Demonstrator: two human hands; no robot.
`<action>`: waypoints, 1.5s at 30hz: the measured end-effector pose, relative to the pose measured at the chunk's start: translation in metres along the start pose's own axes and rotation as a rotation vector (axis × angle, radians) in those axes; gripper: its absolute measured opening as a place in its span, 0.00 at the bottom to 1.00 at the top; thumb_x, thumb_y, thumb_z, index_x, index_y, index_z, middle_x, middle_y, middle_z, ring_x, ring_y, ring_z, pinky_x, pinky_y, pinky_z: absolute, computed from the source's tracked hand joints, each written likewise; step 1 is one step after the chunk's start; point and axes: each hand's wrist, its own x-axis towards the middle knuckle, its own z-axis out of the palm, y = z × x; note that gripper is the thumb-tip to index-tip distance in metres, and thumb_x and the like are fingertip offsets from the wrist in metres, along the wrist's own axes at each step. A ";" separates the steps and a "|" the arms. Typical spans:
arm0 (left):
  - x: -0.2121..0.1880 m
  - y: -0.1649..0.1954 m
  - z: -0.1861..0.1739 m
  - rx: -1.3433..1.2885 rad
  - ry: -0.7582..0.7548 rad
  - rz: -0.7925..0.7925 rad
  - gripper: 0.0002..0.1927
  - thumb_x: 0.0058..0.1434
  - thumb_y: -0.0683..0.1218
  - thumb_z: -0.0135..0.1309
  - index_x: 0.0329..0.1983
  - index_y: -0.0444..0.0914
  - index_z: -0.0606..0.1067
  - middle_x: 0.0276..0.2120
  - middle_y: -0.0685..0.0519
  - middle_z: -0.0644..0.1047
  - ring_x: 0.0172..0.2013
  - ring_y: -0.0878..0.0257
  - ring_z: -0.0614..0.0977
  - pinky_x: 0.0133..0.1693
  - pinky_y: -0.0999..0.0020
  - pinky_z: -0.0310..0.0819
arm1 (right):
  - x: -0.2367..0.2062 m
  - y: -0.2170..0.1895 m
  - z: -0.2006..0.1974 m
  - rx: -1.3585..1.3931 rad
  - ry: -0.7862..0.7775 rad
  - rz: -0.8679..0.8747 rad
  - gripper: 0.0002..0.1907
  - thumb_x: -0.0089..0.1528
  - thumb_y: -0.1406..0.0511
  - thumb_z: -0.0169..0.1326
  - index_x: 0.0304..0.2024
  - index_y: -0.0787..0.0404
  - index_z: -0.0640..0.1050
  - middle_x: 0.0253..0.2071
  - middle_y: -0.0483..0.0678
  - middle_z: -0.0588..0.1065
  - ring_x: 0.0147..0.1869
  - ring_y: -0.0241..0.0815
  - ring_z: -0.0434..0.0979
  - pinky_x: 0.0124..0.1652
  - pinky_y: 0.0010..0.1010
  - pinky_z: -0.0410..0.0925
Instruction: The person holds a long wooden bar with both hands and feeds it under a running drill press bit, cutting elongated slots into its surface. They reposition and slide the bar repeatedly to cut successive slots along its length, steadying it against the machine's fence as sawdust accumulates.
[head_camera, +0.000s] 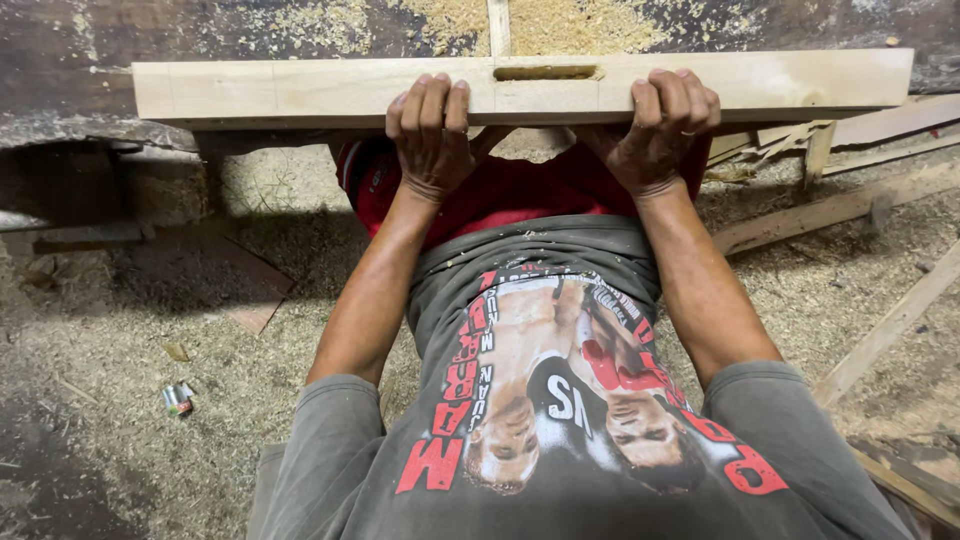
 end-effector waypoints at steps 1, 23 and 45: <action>0.002 0.000 -0.002 -0.007 -0.009 0.000 0.39 0.72 0.72 0.59 0.65 0.37 0.66 0.58 0.47 0.69 0.62 0.53 0.69 0.64 0.54 0.55 | 0.001 0.000 -0.003 -0.005 -0.024 0.000 0.39 0.63 0.34 0.58 0.59 0.54 0.66 0.56 0.47 0.64 0.65 0.46 0.60 0.62 0.44 0.55; 0.009 -0.112 0.028 -0.270 -0.560 -0.092 0.52 0.56 0.82 0.58 0.56 0.30 0.72 0.43 0.44 0.73 0.45 0.48 0.73 0.55 0.51 0.63 | 0.051 0.010 0.070 0.530 -0.536 -0.027 0.47 0.55 0.36 0.69 0.56 0.66 0.75 0.49 0.53 0.73 0.52 0.53 0.72 0.57 0.45 0.62; 0.020 -0.138 0.054 -0.242 -0.587 -0.129 0.51 0.55 0.80 0.64 0.53 0.29 0.74 0.48 0.44 0.75 0.48 0.50 0.74 0.55 0.51 0.64 | 0.072 0.020 0.111 0.525 -0.566 -0.039 0.47 0.58 0.35 0.66 0.56 0.69 0.76 0.50 0.54 0.74 0.53 0.52 0.73 0.59 0.48 0.62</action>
